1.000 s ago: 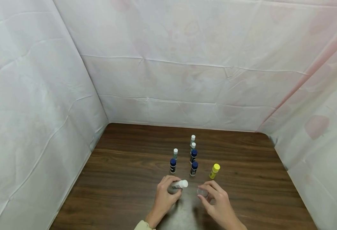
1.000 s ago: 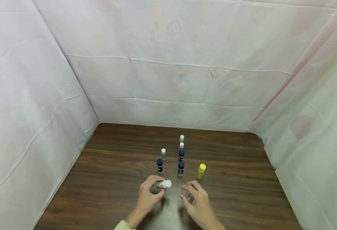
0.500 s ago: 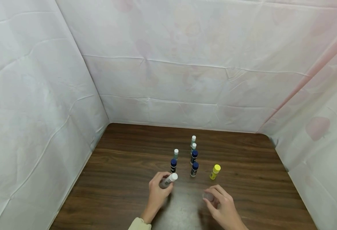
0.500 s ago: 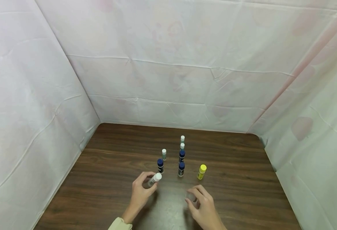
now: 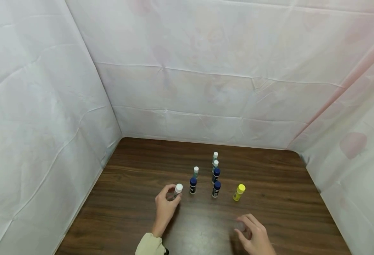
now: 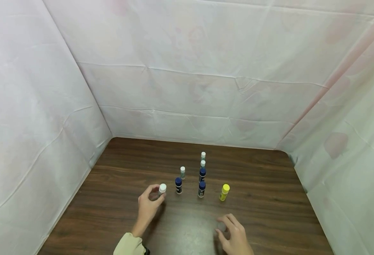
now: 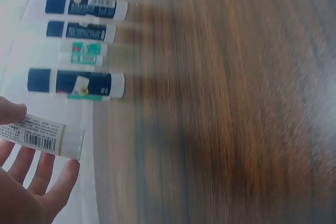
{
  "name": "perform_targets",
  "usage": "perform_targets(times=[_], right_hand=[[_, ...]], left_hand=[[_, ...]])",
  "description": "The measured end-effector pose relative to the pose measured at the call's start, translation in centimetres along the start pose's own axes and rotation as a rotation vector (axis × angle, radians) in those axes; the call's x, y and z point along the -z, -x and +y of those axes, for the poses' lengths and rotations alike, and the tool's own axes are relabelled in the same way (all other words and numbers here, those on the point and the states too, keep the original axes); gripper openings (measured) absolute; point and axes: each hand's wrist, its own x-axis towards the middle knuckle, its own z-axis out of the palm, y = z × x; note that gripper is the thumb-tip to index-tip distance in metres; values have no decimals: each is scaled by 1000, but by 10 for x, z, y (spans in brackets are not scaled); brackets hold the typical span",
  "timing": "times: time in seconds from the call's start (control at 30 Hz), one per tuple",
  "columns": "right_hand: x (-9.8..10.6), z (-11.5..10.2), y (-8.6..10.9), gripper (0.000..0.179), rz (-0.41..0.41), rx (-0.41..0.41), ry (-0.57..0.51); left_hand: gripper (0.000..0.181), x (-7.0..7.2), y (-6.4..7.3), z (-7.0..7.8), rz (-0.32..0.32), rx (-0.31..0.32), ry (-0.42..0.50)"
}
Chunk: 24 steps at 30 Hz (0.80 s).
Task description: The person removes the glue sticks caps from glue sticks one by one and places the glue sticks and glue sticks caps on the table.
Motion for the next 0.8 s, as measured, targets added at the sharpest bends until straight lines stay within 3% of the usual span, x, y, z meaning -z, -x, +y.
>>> perform_targets(times=[0.13, 0.27, 0.57, 0.67, 0.8], right_hand=[[-1, 11, 9, 50, 2, -19, 23], [-2, 19, 18, 49, -20, -90, 39], [1, 33, 35, 38, -156, -277, 75], [2, 39, 40, 37, -172, -277, 133], [1, 48, 49, 40, -124, -197, 162]], left_hand=[[32, 1, -8, -5, 13, 52, 22], [31, 1, -13, -10, 25, 70, 12], [29, 5, -24, -24, 60, 106, 2], [28, 8, -28, -28, 76, 115, -9], [27, 12, -33, -33, 89, 128, -23]])
